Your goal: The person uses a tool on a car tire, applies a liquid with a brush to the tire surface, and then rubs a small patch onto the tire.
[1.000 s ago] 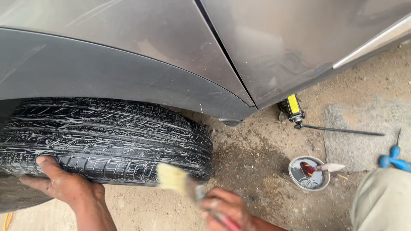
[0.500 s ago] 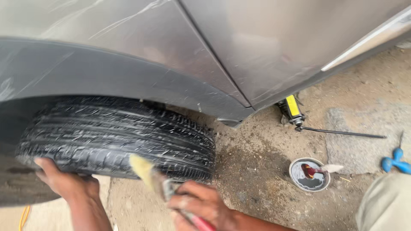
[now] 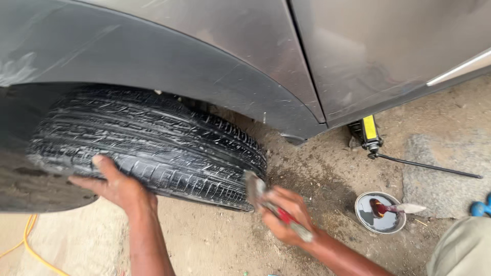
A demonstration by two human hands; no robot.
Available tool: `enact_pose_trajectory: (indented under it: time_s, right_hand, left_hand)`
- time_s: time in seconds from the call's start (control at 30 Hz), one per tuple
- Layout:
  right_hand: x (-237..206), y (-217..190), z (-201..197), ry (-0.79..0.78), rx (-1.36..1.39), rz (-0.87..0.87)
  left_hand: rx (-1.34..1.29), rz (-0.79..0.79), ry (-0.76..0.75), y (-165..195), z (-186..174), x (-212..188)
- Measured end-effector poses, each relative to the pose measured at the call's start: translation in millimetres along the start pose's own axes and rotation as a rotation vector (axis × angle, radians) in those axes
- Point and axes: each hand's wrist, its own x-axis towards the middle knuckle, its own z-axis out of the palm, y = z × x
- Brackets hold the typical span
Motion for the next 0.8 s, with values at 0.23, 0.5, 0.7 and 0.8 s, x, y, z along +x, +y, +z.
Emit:
enact_pose_trajectory:
  time_s: [0.23, 0.5, 0.7, 0.8]
  right_hand:
    - [81.6, 0.5, 19.5, 0.113, -0.125, -0.536]
    - [-3.2, 80.9, -35.2, -0.018, -0.257, 0.259]
    - [119.9, 6.3, 36.1, -0.015, 0.051, -0.343]
    - [149.6, -10.2, 48.5, -0.001, 0.109, -0.33]
  left_hand:
    - [-0.063, -0.018, -0.021, 11.7, 6.7, -6.3]
    - [0.104, -0.113, 0.055, 9.9, 5.7, -4.7]
    - [-0.018, -0.051, 0.032, 23.6, 11.8, 5.2]
    - [-0.081, -0.156, 0.052, 29.4, 8.3, 25.0]
